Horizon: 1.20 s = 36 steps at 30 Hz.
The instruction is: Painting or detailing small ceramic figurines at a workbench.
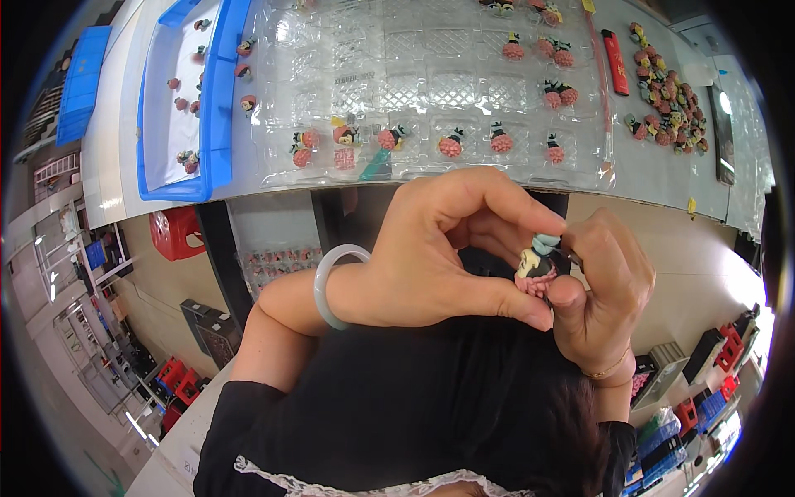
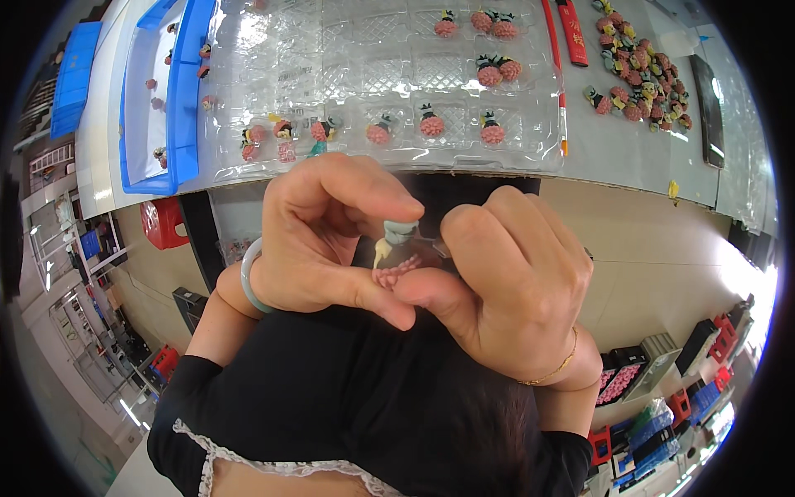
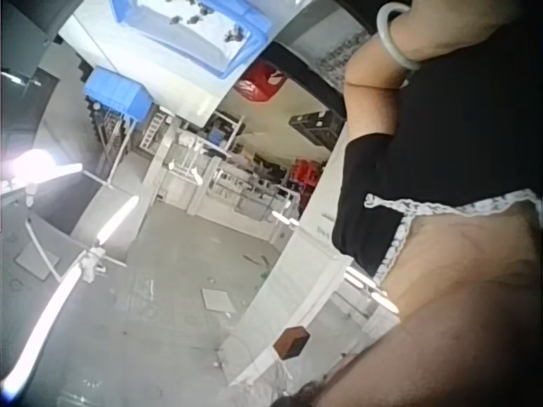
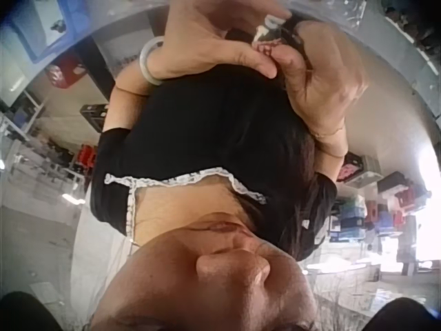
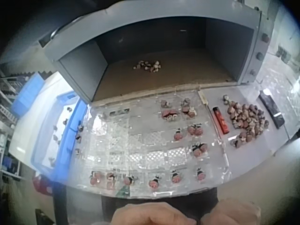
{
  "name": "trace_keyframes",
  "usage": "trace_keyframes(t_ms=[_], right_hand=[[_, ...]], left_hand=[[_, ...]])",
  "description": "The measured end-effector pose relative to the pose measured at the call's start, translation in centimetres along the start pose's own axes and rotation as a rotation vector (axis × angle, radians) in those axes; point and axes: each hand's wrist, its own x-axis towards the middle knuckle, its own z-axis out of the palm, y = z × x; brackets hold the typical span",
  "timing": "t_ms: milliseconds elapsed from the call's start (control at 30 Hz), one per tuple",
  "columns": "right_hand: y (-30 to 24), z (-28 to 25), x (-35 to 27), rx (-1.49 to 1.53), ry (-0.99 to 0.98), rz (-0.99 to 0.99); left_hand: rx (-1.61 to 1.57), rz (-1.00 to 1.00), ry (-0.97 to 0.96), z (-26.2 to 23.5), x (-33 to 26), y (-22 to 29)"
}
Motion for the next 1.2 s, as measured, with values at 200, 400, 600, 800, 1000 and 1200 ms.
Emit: trace_keyframes(t_ms=[200,400,600,800,1000,1200], right_hand=[[3.5,-0.8,1.1,-0.02,0.302,0.422],[11.4,-0.1,2.2,-0.476,0.069,0.583],[11.8,0.0,2.4,-0.325,0.036,0.615],[9.3,-3.6,1.2,0.074,0.234,0.638],[1.9,-2.0,0.6,0.681,0.529,0.21],[1.9,-1.1,0.3,0.616,0.326,0.085]], left_hand=[[-0.326,-0.239,0.062,-0.4,0.1,-0.2],[-0.385,-0.325,0.014,-0.8,0.0,-0.5],[-0.369,-0.324,0.025,-0.5,0.0,-0.3],[-0.357,-0.315,0.013,-0.1,0.2,0.2],[-0.299,-0.342,0.047,-0.1,0.3,0.2],[-0.208,-0.35,0.064,-0.1,0.2,0.2]])
